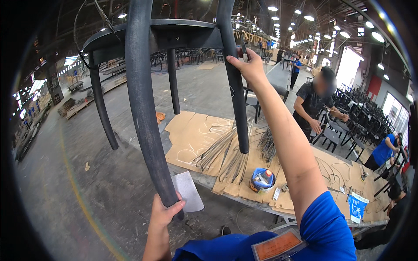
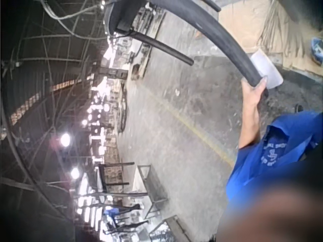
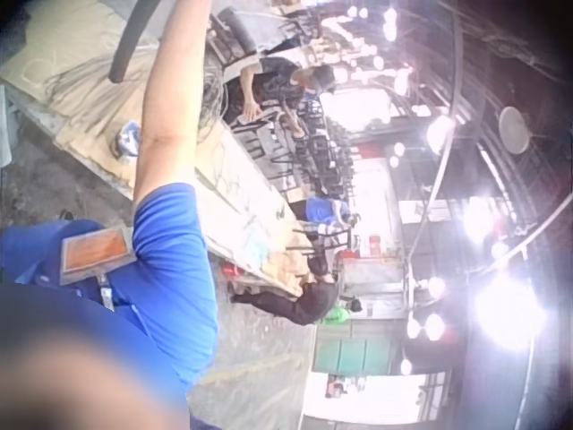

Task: The person sands the legs of an inverted black chair using a sanding block. They rotate the chair to access different legs and continue sanding each leg's surface. Other workers are visible in the background performing similar tasks.

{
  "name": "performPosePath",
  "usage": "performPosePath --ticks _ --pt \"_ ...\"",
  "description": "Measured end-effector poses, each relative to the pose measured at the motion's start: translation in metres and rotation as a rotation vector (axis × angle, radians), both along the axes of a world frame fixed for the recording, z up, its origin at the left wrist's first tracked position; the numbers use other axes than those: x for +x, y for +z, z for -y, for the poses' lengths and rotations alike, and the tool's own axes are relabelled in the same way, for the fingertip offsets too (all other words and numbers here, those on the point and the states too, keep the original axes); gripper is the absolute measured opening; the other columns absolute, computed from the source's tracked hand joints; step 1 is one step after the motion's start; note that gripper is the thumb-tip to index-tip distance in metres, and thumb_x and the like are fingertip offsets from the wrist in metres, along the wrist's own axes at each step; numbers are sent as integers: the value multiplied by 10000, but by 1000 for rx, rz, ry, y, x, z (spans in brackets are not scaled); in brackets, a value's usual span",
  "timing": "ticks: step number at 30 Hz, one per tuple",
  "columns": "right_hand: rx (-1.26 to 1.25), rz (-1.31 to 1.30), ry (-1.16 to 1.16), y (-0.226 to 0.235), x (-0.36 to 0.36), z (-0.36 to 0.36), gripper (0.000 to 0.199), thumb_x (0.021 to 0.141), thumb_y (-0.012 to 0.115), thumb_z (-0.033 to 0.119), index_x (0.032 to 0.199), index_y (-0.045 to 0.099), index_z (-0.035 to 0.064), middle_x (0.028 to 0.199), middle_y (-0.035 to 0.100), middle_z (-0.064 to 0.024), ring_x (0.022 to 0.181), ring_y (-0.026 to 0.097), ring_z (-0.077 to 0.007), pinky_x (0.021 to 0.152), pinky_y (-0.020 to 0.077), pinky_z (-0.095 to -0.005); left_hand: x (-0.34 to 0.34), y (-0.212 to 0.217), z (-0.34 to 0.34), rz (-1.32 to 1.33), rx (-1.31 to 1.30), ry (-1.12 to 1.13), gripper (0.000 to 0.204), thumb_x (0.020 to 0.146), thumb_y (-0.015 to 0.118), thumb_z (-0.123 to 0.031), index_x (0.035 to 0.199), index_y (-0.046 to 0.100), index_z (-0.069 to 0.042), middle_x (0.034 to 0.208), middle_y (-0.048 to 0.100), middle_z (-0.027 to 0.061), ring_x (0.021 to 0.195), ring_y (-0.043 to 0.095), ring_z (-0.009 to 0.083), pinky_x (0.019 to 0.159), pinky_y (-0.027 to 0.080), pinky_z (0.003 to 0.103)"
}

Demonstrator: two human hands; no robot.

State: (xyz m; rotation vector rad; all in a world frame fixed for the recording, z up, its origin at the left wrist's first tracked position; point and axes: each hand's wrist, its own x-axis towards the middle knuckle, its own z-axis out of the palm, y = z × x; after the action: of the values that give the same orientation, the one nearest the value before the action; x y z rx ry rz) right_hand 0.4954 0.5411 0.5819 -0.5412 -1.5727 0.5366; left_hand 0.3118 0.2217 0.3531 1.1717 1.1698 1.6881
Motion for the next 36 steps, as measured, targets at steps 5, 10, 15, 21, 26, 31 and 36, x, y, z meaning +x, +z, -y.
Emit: performPosePath --ticks 5,10,15,21,26,31,36 --pt "-61 61 164 -4 13 -18 423 723 754 118 1083 578 -18 918 634 -75 793 616 -125 689 507 -271 9 -3 -19 -20 5 42 208 663 745 -86 796 590 -46 722 565 2 665 528 87 607 404 234" --pt "210 176 -3 -3 35 -26 400 818 649 154 1187 531 55 977 612 -114 894 577 -172 805 455 -305 20 -8 -39 -41 -4 76 248 640 756 -106 807 581 -53 746 563 7 676 534 94 608 413 241" --pt "528 488 -216 -9 74 -20 409 841 489 28 1236 503 130 889 545 -111 815 551 -300 737 441 -377 34 -15 -62 -14 1 127 289 628 763 -93 828 557 -54 771 564 15 683 533 95 610 420 238" --pt "895 630 -571 -3 89 -30 426 712 539 -38 1053 667 182 906 534 -51 828 554 -241 695 438 -369 45 -13 -78 42 -77 150 310 584 757 -150 806 563 -55 769 541 10 718 506 106 649 391 241" --pt "1095 683 -790 13 80 -36 382 707 557 9 1018 681 193 932 533 -20 860 521 -190 726 382 -325 40 -18 -89 -10 -49 137 315 604 760 -127 831 554 -51 779 545 17 714 511 108 646 403 245" --pt "1174 694 -819 22 67 -36 330 723 556 42 991 690 180 933 525 -17 864 506 -192 745 371 -326 25 -25 -94 -43 -26 97 322 640 752 -47 881 540 -48 803 557 22 726 520 104 660 417 253" --pt "1130 752 -838 23 51 -36 315 731 559 62 986 695 185 945 516 -13 891 497 -195 763 366 -330 13 -24 -94 -30 -7 97 307 638 752 -28 865 546 -50 806 555 23 733 520 104 664 416 255"
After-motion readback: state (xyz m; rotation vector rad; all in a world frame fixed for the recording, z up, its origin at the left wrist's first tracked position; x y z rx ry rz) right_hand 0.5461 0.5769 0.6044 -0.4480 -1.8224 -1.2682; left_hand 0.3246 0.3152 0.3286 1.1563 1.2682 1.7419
